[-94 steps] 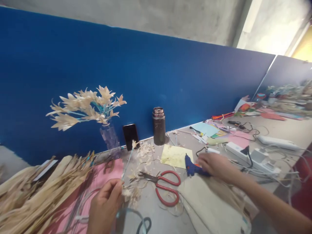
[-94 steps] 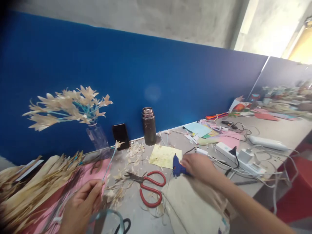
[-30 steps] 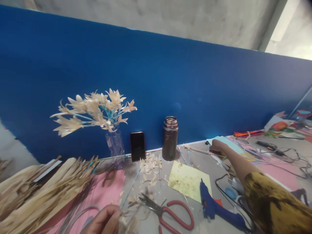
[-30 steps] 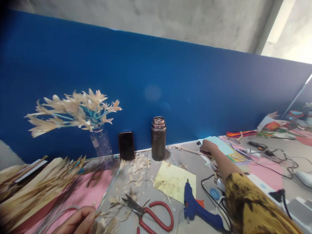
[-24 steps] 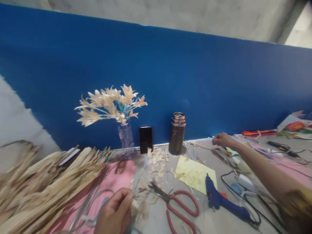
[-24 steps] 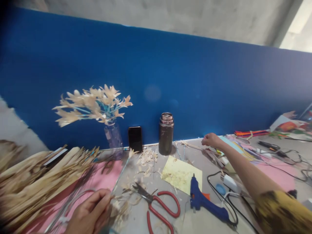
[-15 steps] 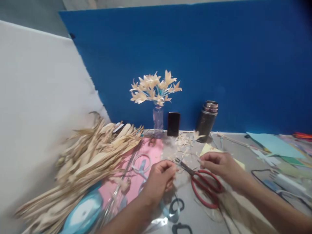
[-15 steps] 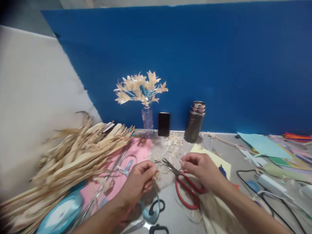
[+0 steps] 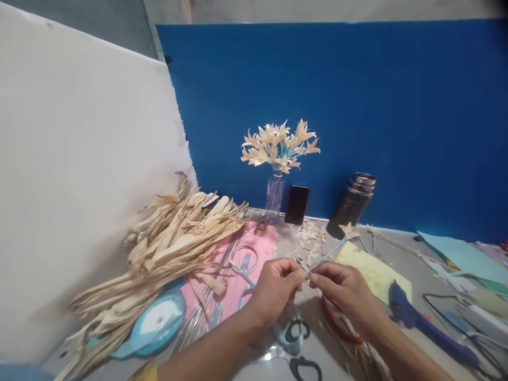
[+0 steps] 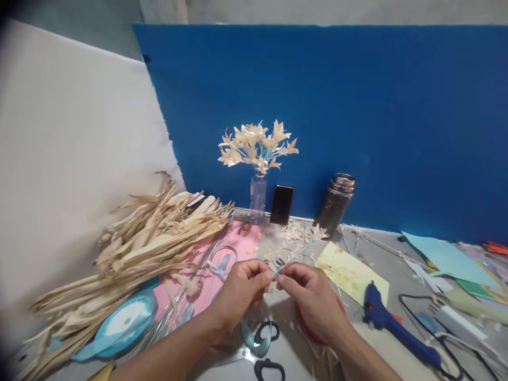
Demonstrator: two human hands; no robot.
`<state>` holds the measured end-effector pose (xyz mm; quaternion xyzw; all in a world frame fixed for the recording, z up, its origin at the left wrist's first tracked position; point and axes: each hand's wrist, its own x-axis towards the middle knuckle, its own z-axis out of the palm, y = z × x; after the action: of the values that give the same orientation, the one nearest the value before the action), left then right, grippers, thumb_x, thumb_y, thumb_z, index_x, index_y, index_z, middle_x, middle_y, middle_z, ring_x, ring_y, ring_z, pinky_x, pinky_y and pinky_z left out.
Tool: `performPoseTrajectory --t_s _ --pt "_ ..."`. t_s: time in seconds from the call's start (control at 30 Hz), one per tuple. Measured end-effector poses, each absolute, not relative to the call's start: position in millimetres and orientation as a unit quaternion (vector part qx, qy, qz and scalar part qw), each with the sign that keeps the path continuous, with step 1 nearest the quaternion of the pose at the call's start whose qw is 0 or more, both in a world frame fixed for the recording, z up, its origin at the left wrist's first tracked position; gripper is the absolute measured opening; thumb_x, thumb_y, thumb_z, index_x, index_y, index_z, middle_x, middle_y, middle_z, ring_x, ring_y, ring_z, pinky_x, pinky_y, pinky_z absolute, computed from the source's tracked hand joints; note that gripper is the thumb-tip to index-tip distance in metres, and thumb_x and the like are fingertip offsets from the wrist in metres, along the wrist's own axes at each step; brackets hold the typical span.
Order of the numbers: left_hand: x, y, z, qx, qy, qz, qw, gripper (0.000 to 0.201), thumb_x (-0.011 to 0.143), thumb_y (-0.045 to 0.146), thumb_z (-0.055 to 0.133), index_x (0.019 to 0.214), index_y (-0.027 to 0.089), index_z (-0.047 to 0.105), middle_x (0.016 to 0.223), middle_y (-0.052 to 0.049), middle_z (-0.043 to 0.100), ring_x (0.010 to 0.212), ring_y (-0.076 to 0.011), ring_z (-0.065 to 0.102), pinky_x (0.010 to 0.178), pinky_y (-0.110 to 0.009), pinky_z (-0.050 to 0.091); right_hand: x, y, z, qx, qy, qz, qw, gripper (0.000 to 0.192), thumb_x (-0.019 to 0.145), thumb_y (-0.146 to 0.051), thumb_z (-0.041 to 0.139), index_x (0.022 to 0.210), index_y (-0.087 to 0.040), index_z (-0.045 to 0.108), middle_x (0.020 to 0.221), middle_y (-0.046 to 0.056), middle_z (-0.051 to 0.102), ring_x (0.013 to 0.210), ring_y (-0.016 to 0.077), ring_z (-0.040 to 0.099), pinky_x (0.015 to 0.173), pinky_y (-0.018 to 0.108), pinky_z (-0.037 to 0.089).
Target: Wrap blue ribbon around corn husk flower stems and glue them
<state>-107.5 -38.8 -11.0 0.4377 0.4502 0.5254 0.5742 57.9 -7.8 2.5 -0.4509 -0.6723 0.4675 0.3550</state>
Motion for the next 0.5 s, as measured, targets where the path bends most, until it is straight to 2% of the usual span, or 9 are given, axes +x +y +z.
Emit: performPoseTrajectory --t_s 0.27,0.4,0.5 --pt "-107.4 -34.5 -15.3 0.41 0.472 0.542 0.561 0.019 0.069 0.031 0.071 0.067 0.016 0.06 0.051 0.005 0.052 0.037 -0.0034 0.032 0.039 -0.02 0.02 57.9 -9.6 1.1 -0.472 -0.638 0.493 0.356 0.02 0.073 -0.04 0.071 0.073 -0.02 0.075 0.066 0.0 0.068 0.06 0.0145 0.053 0.057 0.026 0.039" --pt "-106.5 -33.3 -16.5 0.377 0.457 0.554 0.585 0.022 0.068 0.029 0.072 0.083 0.015 0.064 0.049 0.007 0.05 0.036 -0.0041 0.03 0.038 -0.02 0.02 57.6 -10.7 1.1 -0.473 -0.624 0.506 0.361 0.02 0.071 -0.04 0.073 0.075 -0.02 0.076 0.064 0.0 0.067 0.056 0.0135 0.05 0.053 0.026 0.035" --pt "-106.6 -33.2 -16.2 0.382 0.455 0.548 0.588 0.018 0.069 0.027 0.07 0.082 0.014 0.066 0.049 0.008 0.048 0.037 -0.0043 0.03 0.039 -0.02 0.019 57.6 -11.0 1.0 -0.469 -0.62 0.516 0.36 0.02 0.071 -0.039 0.073 0.076 -0.02 0.076 0.064 0.0 0.066 0.054 0.0124 0.046 0.05 0.026 0.031"
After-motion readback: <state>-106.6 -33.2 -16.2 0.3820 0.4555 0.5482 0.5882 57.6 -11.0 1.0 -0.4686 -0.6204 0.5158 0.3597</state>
